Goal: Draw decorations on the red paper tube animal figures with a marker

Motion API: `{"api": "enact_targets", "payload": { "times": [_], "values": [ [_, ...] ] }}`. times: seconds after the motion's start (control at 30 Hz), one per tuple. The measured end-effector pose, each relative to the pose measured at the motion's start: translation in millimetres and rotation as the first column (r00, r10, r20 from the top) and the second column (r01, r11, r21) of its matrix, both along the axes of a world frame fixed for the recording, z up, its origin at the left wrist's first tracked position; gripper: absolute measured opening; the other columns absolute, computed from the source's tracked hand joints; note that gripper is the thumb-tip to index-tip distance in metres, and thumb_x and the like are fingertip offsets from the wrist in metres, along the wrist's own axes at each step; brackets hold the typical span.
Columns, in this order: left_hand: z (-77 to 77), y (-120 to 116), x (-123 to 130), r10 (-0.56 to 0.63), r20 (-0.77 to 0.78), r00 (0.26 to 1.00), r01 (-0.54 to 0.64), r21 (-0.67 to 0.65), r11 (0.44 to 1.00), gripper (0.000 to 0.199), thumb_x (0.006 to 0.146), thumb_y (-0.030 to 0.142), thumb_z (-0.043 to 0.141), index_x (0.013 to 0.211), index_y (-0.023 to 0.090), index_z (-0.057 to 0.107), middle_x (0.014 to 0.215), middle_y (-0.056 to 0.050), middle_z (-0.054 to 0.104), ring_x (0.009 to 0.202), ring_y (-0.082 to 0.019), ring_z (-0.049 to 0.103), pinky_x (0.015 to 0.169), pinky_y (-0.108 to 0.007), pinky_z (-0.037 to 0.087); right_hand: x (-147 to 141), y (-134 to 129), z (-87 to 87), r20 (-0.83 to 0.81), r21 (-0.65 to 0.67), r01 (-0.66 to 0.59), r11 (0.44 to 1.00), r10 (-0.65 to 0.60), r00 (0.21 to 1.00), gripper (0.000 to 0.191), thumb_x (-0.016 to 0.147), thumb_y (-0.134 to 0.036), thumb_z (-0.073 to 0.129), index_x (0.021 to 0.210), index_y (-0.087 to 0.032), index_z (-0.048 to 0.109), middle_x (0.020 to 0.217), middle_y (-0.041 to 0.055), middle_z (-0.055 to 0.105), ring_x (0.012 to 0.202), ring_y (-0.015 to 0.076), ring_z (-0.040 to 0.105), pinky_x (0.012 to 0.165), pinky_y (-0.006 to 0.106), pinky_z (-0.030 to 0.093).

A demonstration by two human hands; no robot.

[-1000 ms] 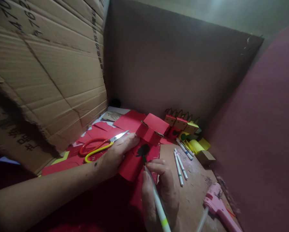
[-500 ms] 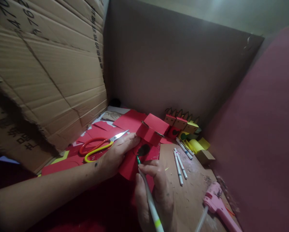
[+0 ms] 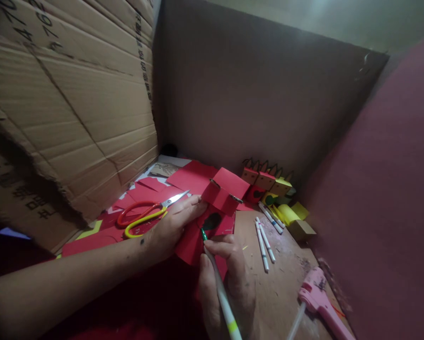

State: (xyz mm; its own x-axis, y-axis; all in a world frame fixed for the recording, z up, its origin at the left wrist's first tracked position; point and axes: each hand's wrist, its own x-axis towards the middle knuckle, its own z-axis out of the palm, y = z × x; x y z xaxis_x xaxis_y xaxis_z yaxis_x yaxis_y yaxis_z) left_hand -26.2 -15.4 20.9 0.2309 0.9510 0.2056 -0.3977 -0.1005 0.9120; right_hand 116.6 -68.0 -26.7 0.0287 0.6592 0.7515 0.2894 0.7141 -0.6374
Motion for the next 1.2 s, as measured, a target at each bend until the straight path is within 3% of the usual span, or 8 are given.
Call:
{"api": "enact_targets", "payload": {
  "times": [0.17,0.4,0.53,0.7,0.9,1.07,1.2],
  "values": [
    [0.8,-1.8,-0.2,-0.022,0.020,1.000,0.022,-0.012,1.000,0.037,0.084,0.050,0.068,0.092,0.016,0.058,0.079,-0.001,0.061,0.069,-0.015,0.053,0.064,-0.028,0.042,0.7,0.8,2.8,-0.035,0.033,0.104,0.994,-0.103,0.994,0.007,0.092,-0.019,0.065,0.096,-0.025,0.067,0.100,0.0027,0.069,0.097,0.0174,0.068,0.087,0.030,0.054],
    [4.4,-2.9,-1.7,0.013,-0.010,1.000,-0.013,-0.004,1.000,0.034,0.086,0.048,0.068,0.090,0.015,0.060,0.078,-0.003,0.064,0.071,-0.015,0.056,0.066,-0.026,0.044,-0.9,-0.8,-0.1,0.004,0.017,0.032,0.999,-0.032,0.999,0.009,0.094,-0.020,0.061,0.101,-0.024,0.066,0.105,0.0047,0.069,0.094,0.0180,0.069,0.082,0.032,0.054],
    [3.8,-3.1,-1.8,0.013,-0.016,1.000,-0.014,-0.013,1.000,0.034,0.086,0.048,0.068,0.092,0.015,0.059,0.080,-0.003,0.064,0.073,-0.016,0.057,0.067,-0.027,0.045,-1.1,-1.3,0.3,-0.001,0.029,0.129,0.991,-0.129,0.992,0.008,0.094,-0.019,0.063,0.100,-0.025,0.066,0.102,0.0034,0.070,0.100,0.0184,0.068,0.088,0.032,0.055],
    [-0.5,-1.5,0.2,0.010,0.004,1.000,-0.010,0.011,1.000,0.034,0.086,0.048,0.068,0.091,0.015,0.061,0.080,-0.003,0.065,0.072,-0.016,0.058,0.068,-0.028,0.044,-0.9,-0.2,0.8,0.039,0.013,0.040,0.999,-0.040,0.998,0.010,0.094,-0.019,0.061,0.101,-0.025,0.065,0.103,0.0042,0.069,0.090,0.0175,0.070,0.079,0.032,0.056],
    [-1.6,0.1,0.9,-0.005,0.016,1.000,0.005,0.007,1.000,0.034,0.086,0.049,0.068,0.090,0.016,0.061,0.081,-0.003,0.065,0.073,-0.016,0.058,0.068,-0.029,0.044,0.0,-0.9,-1.1,0.042,0.021,0.032,0.999,-0.033,0.999,0.011,0.095,-0.018,0.061,0.102,-0.026,0.065,0.107,0.0052,0.069,0.097,0.0191,0.070,0.083,0.033,0.056],
    [-1.0,-1.2,0.6,0.004,0.000,1.000,-0.004,-0.009,1.000,0.035,0.084,0.049,0.069,0.092,0.016,0.060,0.081,-0.002,0.064,0.075,-0.017,0.058,0.070,-0.029,0.044,0.4,-1.9,-1.5,-0.018,-0.058,0.085,0.995,-0.087,0.996,0.010,0.093,-0.021,0.065,0.102,-0.027,0.066,0.109,0.0032,0.069,0.100,0.0172,0.069,0.087,0.029,0.054],
    [-3.2,0.1,1.7,-0.005,0.020,1.000,0.005,-0.010,1.000,0.034,0.084,0.049,0.069,0.092,0.016,0.061,0.082,-0.002,0.066,0.076,-0.017,0.058,0.070,-0.029,0.044,-1.6,-0.8,0.3,-0.016,-0.007,0.023,1.000,-0.023,1.000,0.009,0.094,-0.019,0.064,0.100,-0.026,0.067,0.106,0.0035,0.070,0.097,0.0175,0.070,0.087,0.031,0.054]
  ]
}}
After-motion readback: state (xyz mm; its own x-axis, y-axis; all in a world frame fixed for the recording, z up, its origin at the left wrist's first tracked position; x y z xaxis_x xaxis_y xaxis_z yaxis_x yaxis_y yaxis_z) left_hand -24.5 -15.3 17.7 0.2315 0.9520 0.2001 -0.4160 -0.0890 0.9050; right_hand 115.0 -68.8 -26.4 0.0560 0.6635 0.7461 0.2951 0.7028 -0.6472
